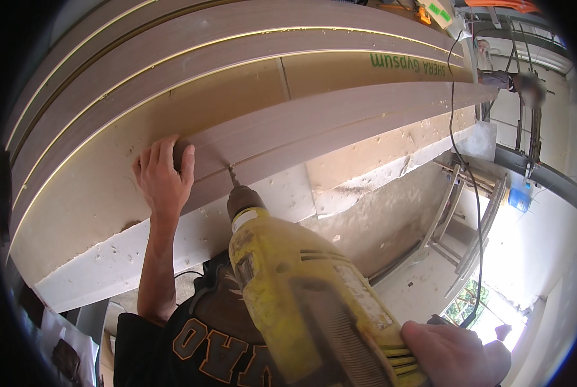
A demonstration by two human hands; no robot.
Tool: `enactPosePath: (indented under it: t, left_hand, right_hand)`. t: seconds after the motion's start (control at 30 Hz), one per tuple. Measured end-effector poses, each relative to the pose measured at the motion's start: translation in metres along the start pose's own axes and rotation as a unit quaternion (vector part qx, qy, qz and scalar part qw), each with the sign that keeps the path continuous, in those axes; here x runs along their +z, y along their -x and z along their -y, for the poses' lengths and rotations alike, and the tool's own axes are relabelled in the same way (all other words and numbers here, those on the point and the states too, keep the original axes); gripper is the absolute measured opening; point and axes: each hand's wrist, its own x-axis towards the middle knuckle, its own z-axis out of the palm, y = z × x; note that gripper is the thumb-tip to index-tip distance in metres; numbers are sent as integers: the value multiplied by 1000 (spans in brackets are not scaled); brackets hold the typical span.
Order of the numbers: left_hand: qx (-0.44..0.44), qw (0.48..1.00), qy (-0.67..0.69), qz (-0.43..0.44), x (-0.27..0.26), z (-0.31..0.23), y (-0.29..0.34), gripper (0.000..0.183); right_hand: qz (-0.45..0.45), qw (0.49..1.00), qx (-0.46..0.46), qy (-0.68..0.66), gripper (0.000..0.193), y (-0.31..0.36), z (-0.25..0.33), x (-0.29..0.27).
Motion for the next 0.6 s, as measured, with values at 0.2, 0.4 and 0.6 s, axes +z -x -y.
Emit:
enactPosePath:
  t: [0.2, 0.4, 0.6]
  left_hand:
    - [3, 1000, 4, -2, 2, -1, -1, 30]
    - [-6, 1000, -4, 1, 1, 2, 1, 29]
    - [19, 1000, 18, -11, -1, 1, 2, 36]
  right_hand:
    - [-8, 1000, -20, 17, 71, 4, -12, -3]
    - [-157, 961, 53, 222, 41, 2, 12, 20]
    - [-98, 988, 46, 108, 52, -7, 13, 4]
